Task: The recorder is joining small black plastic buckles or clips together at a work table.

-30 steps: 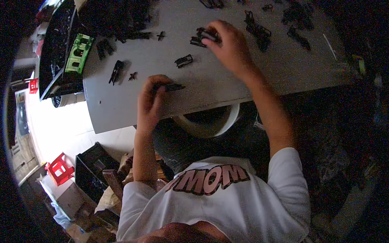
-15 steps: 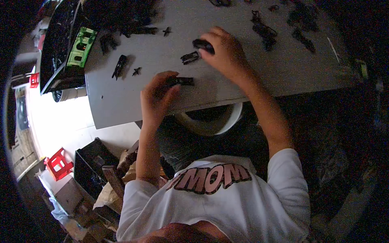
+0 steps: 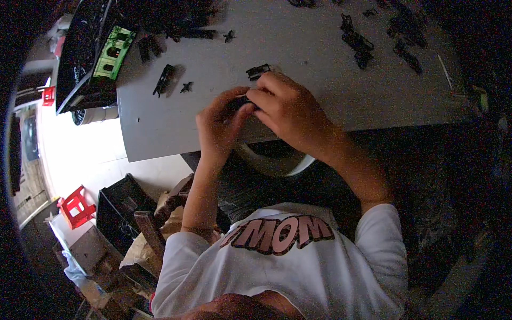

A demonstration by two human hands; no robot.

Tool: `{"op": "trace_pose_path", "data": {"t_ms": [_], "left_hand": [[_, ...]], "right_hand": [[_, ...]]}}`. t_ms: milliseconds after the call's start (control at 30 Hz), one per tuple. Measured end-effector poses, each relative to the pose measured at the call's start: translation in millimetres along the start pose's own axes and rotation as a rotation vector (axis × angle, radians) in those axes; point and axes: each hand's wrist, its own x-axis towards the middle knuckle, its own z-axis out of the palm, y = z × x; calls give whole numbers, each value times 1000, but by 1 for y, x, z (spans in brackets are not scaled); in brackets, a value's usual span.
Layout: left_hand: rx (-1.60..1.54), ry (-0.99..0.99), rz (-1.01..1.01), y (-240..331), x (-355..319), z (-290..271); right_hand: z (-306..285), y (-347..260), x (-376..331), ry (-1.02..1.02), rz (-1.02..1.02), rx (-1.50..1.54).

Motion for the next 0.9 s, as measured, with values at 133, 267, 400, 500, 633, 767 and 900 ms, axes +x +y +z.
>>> {"op": "trace_pose_path", "data": {"t_ms": [133,267,400,500,633,767,900], "left_hand": [[-251,3,30,5,0,-6],[-427,-69,21,9,-4,-8],[-430,1,79,-5,3,-13],[-377,267,101,-11,13,-48],[441,367,279,-15,38,-97],[993,414,38,-13,54,-88],[922,269,12,-22,53,-97]], "right_hand": [[-7,7,-3,-34,315,426],[-1,14,-14,-119,412,695],[-1,29,4,-120,272,563],[-7,73,41,251,269,194],[-7,143,82,494,138,-490],[9,155,86,540,-58,-529],[14,109,63,364,121,-394]]}}
